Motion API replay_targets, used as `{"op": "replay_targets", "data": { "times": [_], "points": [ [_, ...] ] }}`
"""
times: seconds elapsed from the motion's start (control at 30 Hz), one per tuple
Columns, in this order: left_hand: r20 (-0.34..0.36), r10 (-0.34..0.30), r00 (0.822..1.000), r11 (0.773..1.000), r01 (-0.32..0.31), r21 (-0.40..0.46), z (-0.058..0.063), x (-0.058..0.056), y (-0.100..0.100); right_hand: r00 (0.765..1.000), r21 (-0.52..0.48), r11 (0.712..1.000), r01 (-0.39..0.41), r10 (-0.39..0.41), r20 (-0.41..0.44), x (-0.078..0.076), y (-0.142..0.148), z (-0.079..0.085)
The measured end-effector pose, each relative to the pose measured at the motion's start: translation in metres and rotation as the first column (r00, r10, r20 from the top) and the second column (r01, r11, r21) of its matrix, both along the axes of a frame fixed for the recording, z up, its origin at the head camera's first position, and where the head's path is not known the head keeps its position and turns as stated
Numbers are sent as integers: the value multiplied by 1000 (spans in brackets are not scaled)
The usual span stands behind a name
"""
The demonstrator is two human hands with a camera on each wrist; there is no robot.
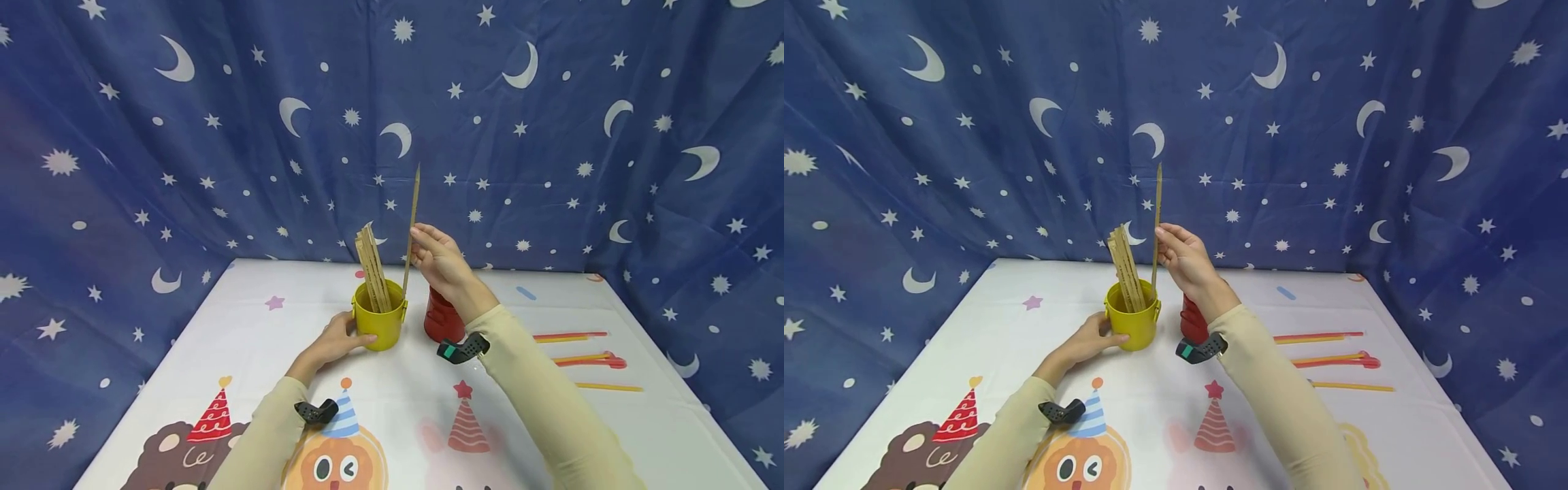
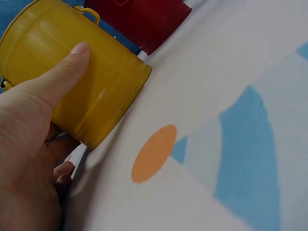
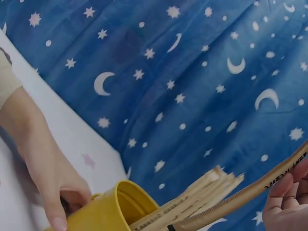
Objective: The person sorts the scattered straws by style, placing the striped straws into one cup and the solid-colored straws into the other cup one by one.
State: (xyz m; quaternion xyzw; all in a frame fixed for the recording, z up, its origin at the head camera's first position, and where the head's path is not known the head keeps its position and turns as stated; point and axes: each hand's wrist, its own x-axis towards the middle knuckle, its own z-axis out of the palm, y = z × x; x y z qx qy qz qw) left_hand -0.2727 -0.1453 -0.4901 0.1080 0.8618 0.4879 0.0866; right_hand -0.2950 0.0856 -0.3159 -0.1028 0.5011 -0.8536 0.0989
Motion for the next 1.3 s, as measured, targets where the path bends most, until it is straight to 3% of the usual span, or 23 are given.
{"op": "replay_targets", "data": {
  "times": [0.13,0.33,0.63,1.3],
  "points": [
    [-3,-5,1000,1000,5,1,-1,0,3,1000,37,999,16,-17,26,-11,-9,-11],
    [-8,-8,1000,1000,8,5,0,0,2,992,218,974,67,-88,85,-25,-24,-34],
    [-8,-25,1000,999,25,33,-2,-1,4,975,462,884,66,-155,158,-36,-28,-55],
    [-11,-24,1000,1000,24,2,-3,-5,2,977,716,696,50,-183,109,-37,-29,-59]
  ]
}}
